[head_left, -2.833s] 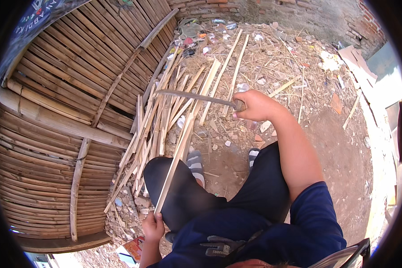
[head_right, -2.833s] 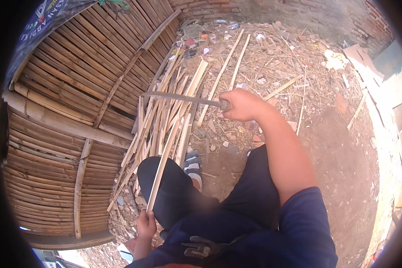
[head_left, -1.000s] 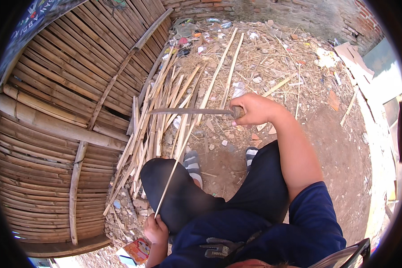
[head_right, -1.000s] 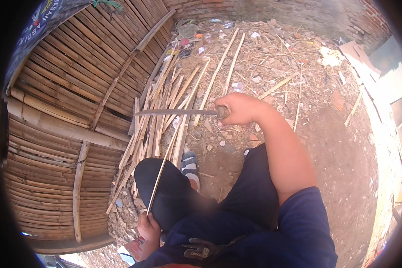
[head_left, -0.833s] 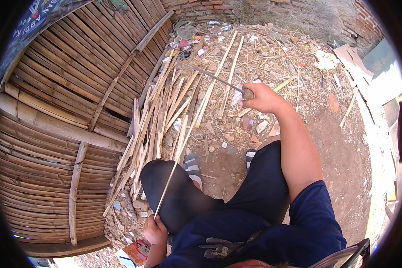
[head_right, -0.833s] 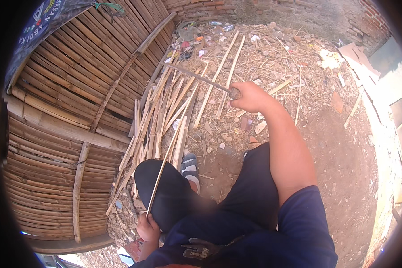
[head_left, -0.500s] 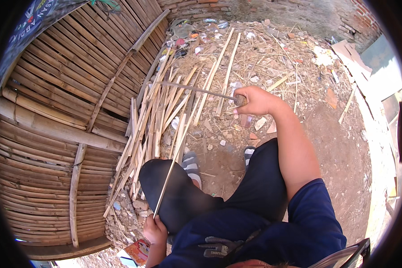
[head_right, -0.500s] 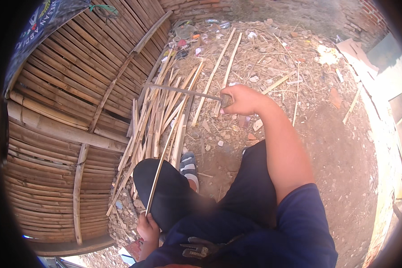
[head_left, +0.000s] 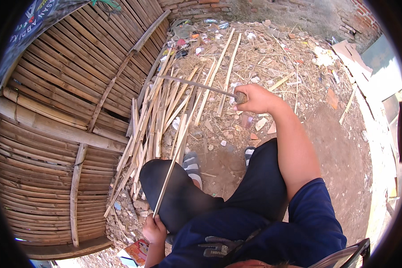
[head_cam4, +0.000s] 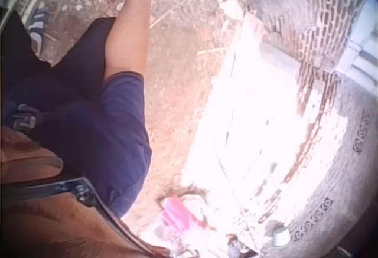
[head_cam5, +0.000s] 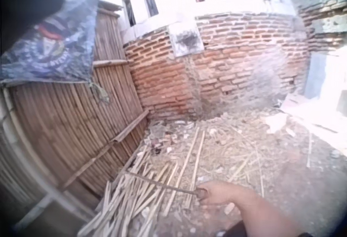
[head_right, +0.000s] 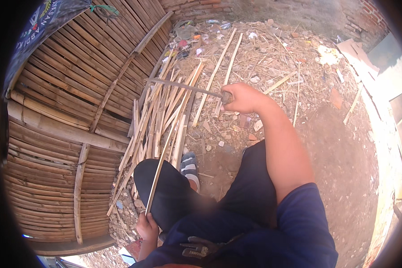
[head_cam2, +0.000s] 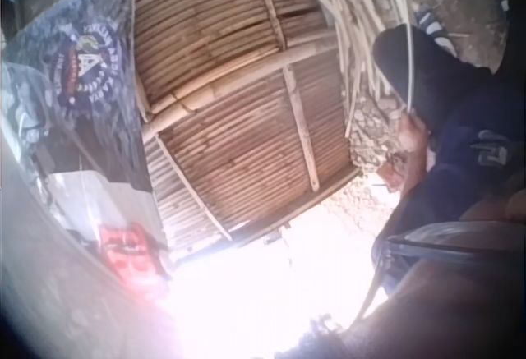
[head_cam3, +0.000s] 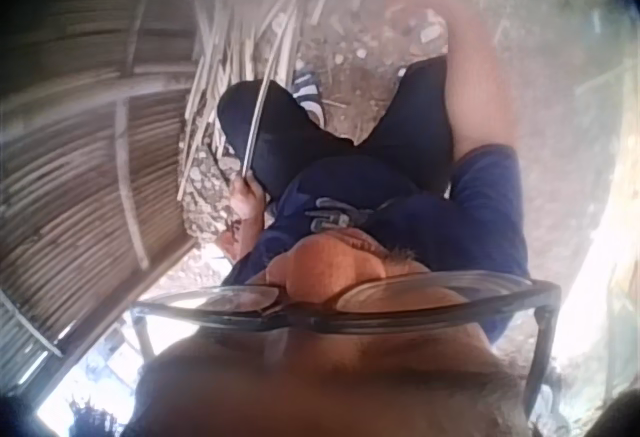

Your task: The person shaves a long thin strip of wood using a machete, holding the wood in their left hand and repeatedly drawing the blade along the surface.

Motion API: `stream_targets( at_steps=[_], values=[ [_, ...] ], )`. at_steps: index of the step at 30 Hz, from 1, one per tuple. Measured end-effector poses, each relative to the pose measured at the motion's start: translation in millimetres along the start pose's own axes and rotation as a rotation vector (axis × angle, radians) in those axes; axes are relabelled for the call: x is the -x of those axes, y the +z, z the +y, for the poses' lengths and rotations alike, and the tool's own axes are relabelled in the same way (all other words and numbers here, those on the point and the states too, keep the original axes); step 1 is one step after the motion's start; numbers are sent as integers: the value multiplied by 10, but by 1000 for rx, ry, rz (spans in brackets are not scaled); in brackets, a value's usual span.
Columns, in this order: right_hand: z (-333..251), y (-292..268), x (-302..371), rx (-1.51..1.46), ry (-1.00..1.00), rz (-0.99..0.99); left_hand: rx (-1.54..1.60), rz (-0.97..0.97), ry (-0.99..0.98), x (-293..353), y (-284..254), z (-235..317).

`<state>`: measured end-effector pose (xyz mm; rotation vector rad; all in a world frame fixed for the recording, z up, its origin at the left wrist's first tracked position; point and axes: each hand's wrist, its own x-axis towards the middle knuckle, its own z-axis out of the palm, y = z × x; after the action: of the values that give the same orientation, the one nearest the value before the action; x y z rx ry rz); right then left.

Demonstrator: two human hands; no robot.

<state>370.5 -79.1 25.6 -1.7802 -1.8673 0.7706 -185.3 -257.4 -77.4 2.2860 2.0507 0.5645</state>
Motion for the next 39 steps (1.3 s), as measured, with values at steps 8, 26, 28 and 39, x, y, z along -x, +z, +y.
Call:
stream_targets(
  at_steps=[8, 26, 28, 39],
  values=[
    [-262, 220, 31, 76, -221, -125, 51, -42, 16, -20, -36, -22],
    [585, -232, 150, -359, 339, 640, 572, -255, 63, -2218, -130, 1217],
    [616, -201, 156, -397, 348, 663, 759, -371, -22, -2789, 71, 1771],
    [616, -201, 227, -451, 314, 631, 403, -88, 318, -3471, 377, 1578]
  ],
)
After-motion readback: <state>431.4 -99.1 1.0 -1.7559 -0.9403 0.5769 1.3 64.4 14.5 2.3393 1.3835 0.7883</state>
